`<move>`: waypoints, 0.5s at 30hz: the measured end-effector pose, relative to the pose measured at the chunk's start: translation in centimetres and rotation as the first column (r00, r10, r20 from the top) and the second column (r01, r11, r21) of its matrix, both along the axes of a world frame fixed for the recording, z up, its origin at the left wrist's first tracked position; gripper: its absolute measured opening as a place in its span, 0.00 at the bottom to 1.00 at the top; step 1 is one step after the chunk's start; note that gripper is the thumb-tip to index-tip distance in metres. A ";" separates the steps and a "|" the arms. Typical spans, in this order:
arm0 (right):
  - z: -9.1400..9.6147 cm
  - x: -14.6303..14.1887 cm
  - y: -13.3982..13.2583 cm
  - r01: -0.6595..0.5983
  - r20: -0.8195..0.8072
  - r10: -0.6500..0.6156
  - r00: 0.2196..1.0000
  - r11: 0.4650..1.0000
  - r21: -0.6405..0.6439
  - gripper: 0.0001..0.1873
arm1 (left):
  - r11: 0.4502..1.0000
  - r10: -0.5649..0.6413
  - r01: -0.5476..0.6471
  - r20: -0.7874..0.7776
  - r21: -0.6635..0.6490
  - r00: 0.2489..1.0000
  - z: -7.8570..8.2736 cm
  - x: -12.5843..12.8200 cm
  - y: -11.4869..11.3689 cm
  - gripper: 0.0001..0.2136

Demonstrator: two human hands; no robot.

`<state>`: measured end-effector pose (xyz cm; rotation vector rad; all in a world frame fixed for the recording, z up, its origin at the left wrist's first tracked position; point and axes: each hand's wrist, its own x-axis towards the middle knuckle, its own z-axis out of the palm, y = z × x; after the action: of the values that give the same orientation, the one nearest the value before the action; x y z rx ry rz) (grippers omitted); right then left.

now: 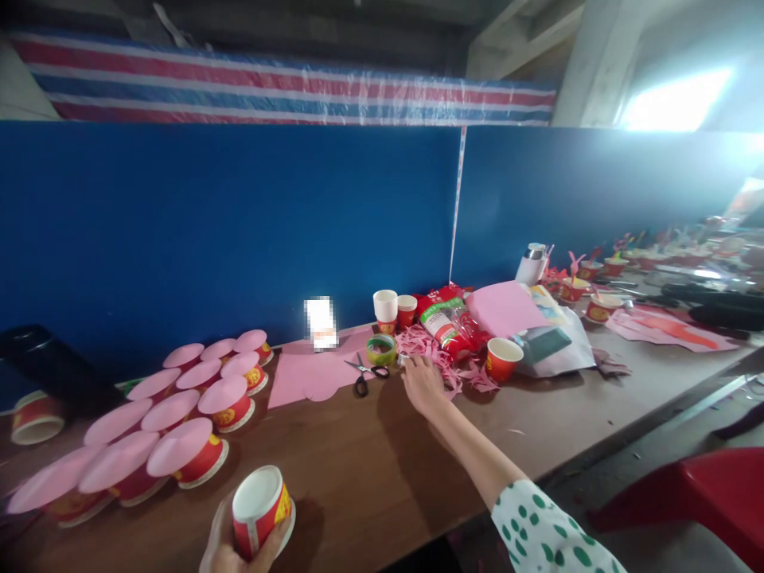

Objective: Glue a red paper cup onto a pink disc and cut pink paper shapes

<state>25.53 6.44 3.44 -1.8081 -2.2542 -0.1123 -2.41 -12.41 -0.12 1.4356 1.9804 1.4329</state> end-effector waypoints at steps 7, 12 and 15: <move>-0.8 1.8 0.4 0.025 0.059 -0.025 0.998 1.000 -0.014 0.16 | 0.993 -0.090 0.102 0.169 -0.066 0.981 1.7 1.3 1.4 0.32; -1.2 1.1 -0.4 -0.021 0.007 0.021 1.000 0.999 0.048 0.19 | 0.963 -0.171 0.246 0.459 -0.110 0.872 3.1 2.1 1.7 0.31; -1.8 0.0 -0.7 -0.055 -0.118 0.070 0.990 0.990 0.129 0.20 | 0.949 -0.178 0.299 0.618 -0.097 0.766 3.7 2.7 2.1 0.27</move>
<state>25.54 5.70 1.63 -1.6333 -2.1656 -0.1246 0.29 -10.34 3.59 0.9372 1.4205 1.3226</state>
